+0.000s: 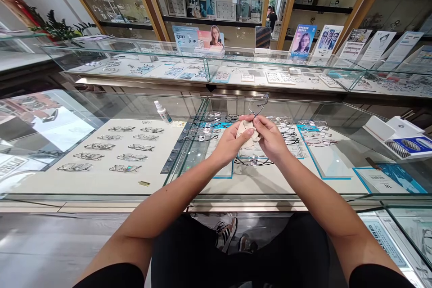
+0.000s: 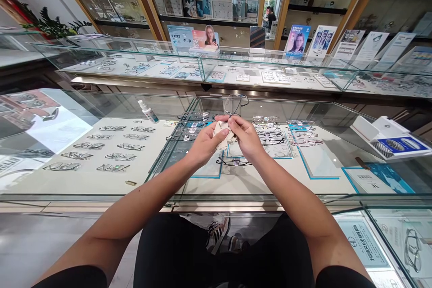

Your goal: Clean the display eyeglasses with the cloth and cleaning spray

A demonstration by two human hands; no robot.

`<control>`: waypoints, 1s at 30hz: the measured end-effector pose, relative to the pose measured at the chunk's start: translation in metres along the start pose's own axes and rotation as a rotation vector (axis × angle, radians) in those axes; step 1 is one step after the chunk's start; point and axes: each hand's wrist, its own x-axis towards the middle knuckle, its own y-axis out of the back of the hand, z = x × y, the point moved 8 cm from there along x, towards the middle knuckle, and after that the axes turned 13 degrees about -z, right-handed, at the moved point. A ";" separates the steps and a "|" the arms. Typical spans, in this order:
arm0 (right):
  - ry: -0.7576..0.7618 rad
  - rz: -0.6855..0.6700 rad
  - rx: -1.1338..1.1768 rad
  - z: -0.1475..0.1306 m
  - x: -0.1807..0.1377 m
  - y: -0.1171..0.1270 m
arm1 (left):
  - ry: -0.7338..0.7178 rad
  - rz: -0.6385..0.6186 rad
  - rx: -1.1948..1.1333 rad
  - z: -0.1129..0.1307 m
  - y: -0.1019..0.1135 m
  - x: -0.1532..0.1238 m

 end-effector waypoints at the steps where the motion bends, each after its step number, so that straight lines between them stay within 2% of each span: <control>1: -0.001 -0.005 -0.004 0.001 0.000 -0.001 | -0.004 0.013 0.000 0.000 0.000 0.000; 9: 0.029 -0.039 -0.089 -0.001 -0.003 -0.007 | -0.066 0.110 0.027 0.004 0.007 -0.003; 15: 0.022 -0.037 -0.090 -0.001 -0.004 -0.004 | -0.093 0.142 0.190 0.013 0.010 -0.006; 21: -0.040 0.017 -0.062 0.004 -0.004 0.004 | -0.055 -0.066 0.110 0.009 -0.002 0.001; 25: -0.046 0.038 -0.013 0.003 -0.004 0.007 | -0.076 -0.172 0.115 0.015 -0.010 0.003; 27: -0.054 0.035 0.008 0.003 -0.003 0.007 | -0.083 -0.192 0.142 0.018 -0.012 0.003; 30: -0.048 0.022 0.028 0.004 -0.003 0.004 | -0.083 -0.152 0.158 0.017 -0.009 0.002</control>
